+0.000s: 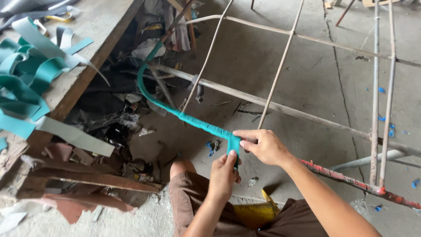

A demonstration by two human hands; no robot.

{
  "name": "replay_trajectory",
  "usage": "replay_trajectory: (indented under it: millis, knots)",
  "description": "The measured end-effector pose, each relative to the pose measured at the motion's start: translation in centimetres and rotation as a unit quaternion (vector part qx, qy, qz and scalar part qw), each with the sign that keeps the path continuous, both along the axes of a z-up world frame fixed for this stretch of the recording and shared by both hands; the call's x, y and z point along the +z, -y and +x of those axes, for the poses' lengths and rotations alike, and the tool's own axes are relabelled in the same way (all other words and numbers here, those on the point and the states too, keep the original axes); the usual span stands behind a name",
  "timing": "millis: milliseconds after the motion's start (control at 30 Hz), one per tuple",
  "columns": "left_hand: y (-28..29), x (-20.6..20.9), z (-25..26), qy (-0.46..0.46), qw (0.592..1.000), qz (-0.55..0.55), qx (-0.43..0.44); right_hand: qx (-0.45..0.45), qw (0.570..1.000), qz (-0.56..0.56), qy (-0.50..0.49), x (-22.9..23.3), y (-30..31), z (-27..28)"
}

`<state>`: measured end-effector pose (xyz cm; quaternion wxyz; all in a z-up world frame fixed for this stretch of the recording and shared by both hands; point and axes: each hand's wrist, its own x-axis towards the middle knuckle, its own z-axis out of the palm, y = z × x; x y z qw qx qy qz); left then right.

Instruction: Wrapping a metal furniture frame with blue fabric strips to prepare it for upholstery.

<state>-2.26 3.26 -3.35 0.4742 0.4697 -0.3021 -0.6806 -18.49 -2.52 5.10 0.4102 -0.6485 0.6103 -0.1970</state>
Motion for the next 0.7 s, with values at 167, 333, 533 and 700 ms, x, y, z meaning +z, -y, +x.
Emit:
replay_trajectory:
  millis: [167,333,533,700]
  knots:
    - [-2.6,3.3,-1.7,0.064,0.997,-0.025,0.037,0.009,0.999,-0.037,-0.014,-1.0,0.1,0.5]
    - [-5.3,3.2,-2.7,0.054,0.998,-0.002,0.032,-0.040,0.997,-0.043,-0.041,-0.7,-1.2,0.0]
    - [-6.8,-1.9,-3.6,-0.020,0.999,-0.016,0.038,-0.029,0.991,-0.065,-0.112,0.3,-2.5,-1.0]
    - [-3.3,-11.3,-5.6,0.139,0.982,-0.125,0.020,-0.034,0.996,-0.040,-0.065,0.1,-1.8,-1.1]
